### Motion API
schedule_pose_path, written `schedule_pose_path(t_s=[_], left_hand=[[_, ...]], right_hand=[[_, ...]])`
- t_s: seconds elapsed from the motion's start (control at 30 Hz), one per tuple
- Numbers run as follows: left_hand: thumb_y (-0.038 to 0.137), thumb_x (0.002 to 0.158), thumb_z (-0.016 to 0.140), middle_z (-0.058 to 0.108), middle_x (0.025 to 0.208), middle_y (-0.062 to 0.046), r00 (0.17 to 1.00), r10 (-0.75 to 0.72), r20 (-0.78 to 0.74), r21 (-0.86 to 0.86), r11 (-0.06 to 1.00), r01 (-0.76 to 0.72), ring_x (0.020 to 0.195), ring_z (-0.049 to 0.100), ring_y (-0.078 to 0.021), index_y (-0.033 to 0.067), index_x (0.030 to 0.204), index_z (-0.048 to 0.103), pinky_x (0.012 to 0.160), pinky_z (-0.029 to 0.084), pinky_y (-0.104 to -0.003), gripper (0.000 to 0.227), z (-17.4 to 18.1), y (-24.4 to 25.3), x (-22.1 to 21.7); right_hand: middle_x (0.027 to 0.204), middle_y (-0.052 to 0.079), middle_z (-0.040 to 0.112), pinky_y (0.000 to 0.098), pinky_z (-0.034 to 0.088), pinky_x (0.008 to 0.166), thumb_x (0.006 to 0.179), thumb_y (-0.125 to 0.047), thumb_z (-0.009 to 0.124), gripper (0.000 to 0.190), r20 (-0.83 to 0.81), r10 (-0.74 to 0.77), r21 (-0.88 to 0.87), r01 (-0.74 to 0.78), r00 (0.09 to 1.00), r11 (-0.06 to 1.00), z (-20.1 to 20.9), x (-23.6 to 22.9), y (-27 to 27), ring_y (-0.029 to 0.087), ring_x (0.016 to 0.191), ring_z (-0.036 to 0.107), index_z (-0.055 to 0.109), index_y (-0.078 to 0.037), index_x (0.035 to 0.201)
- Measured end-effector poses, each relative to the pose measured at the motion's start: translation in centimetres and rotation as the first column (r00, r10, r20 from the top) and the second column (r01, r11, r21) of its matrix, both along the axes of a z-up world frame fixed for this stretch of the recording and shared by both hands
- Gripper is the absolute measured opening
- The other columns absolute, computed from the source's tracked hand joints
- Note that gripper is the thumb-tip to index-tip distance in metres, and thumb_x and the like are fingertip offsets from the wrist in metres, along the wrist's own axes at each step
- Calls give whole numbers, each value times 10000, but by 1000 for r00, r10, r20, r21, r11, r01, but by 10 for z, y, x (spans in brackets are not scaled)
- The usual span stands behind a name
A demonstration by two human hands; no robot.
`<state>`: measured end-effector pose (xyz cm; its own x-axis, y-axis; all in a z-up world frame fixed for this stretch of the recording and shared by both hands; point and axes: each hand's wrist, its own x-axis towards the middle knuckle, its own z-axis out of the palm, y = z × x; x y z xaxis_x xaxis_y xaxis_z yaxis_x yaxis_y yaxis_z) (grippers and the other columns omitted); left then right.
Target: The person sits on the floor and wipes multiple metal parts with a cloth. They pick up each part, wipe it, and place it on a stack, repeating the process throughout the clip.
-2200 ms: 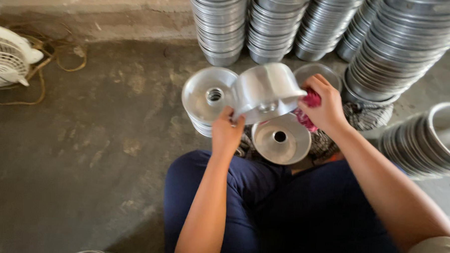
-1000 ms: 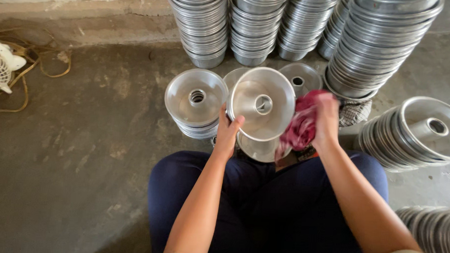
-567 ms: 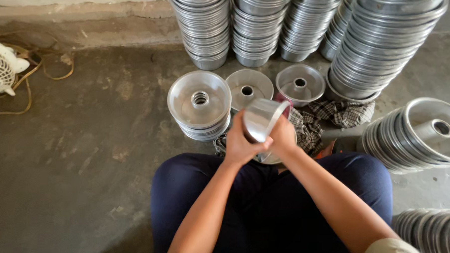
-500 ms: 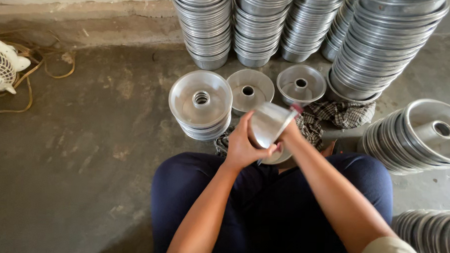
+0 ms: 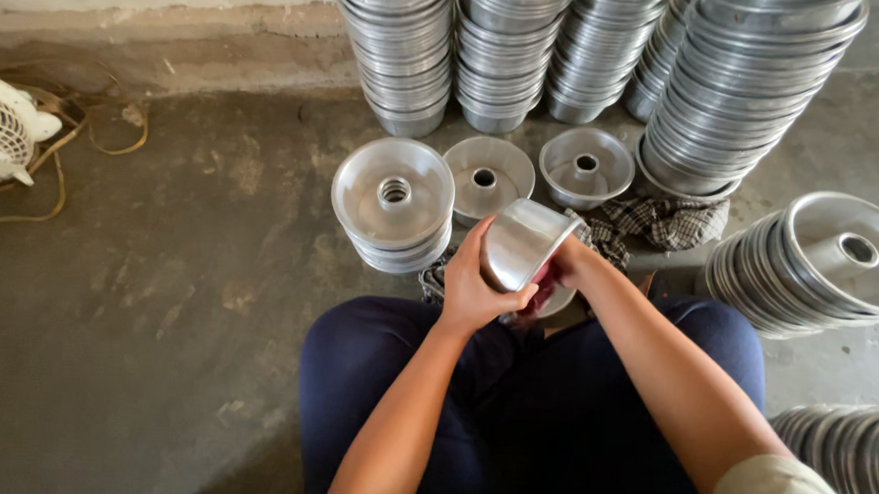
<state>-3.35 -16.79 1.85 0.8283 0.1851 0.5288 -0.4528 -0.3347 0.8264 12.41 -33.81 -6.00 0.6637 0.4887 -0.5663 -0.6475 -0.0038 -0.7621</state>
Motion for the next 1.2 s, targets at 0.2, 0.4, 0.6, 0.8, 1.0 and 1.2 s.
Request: schedule_pose_path(t_s=[0.2, 0.4, 0.6, 0.8, 1.0, 1.2], left_hand=[[188, 736, 830, 638, 1327, -166, 998, -51, -27, -418, 908, 36, 1211, 633, -231, -17, 1490, 456, 1055, 503, -353, 867, -14, 1, 13], [80, 790, 765, 597, 1348, -161, 990, -101, -94, -582, 812, 27, 1217, 598, -231, -32, 1496, 412, 1054, 475, -354, 797, -45, 3, 31], [55, 865, 709, 536, 1433, -151, 989, -140, -45, -510, 855, 98, 1301, 533, -247, 29, 1599, 267, 1144, 407, -354, 857, -59, -22, 20], [47, 834, 676, 579, 1390, -151, 974, -211, -78, -564, 815, 131, 1278, 571, -236, 9, 1537, 405, 1103, 446, -351, 754, -44, 4, 10], [130, 778, 771, 633, 1351, -148, 960, -185, -211, -457, 887, 70, 1228, 609, -205, 16, 1490, 468, 1056, 483, -331, 782, -31, 1, 8], [155, 751, 814, 604, 1387, -145, 951, -252, -180, -429, 890, 155, 1256, 592, -196, 10, 1517, 436, 1064, 479, -334, 866, -31, -6, 7]], right_hand=[[1180, 77, 700, 376, 556, 928, 981, -224, 550, 375, 775, 104, -79, -68, 623, 995, 6, -54, -21, 251, 1093, 647, 608, -54, 1310], [1047, 166, 723, 431, 542, 865, 968, -237, 580, 320, 743, 519, -602, 82, 422, 795, -3, -99, 11, 328, 997, 678, 677, -59, 1215], [1022, 108, 700, 398, 562, 807, 1039, -388, 492, 409, -62, -408, 522, 378, 911, 764, -27, -56, 24, 250, 867, 680, 621, -22, 1168], [1108, 88, 687, 373, 536, 873, 1105, -337, 486, 367, 440, -3, 331, -159, 898, 930, -35, -91, 21, 231, 964, 644, 644, -29, 1228], [1223, 116, 691, 423, 554, 919, 977, -410, 575, 368, 289, 913, -955, 19, 289, 296, 61, -99, -26, 312, 1153, 658, 672, -170, 1239], [1474, 126, 556, 473, 394, 1188, 775, -393, 644, 613, 222, 931, -584, 724, -291, 366, 82, -93, -24, 286, 1427, 471, 651, -47, 1281]])
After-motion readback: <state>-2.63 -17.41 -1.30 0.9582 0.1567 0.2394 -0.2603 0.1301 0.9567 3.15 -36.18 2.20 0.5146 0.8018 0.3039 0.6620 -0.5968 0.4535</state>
